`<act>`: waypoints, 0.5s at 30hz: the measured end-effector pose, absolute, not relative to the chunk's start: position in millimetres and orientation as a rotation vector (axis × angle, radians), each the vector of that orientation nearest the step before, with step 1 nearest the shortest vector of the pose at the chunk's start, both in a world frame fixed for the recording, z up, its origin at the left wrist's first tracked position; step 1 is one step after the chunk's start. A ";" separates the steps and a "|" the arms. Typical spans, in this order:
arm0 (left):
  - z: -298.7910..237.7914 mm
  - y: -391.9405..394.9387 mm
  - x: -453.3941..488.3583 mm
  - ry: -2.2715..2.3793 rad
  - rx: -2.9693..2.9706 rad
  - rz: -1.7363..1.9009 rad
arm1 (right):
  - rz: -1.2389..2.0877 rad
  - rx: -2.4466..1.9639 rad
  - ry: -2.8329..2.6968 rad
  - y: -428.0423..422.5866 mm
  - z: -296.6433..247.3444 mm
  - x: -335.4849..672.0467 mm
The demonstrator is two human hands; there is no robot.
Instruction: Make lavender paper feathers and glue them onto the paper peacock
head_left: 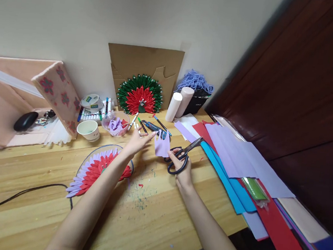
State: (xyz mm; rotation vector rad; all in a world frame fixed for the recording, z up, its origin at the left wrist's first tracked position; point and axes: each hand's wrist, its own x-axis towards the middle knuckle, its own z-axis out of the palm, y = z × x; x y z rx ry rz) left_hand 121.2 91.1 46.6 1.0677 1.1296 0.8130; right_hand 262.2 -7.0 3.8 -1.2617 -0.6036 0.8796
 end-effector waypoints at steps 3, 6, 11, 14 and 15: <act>39.1 80.2 136.6 0.949 0.818 0.570 | 0.963 -1.181 -0.509 -5.7 4.0 265.0; 31.1 70.5 152.2 0.904 0.765 0.526 | 1.022 -1.159 -0.441 -4.1 2.6 264.9; 24.0 66.5 160.3 0.962 0.796 0.632 | 0.972 -1.161 -0.490 -2.9 -1.8 260.7; 25.8 67.0 156.3 1.022 0.829 0.698 | 0.965 -1.160 -0.539 -2.5 -2.9 259.7; 26.8 68.0 154.2 1.055 0.838 0.744 | 0.970 -1.169 -0.552 -2.1 -2.8 260.0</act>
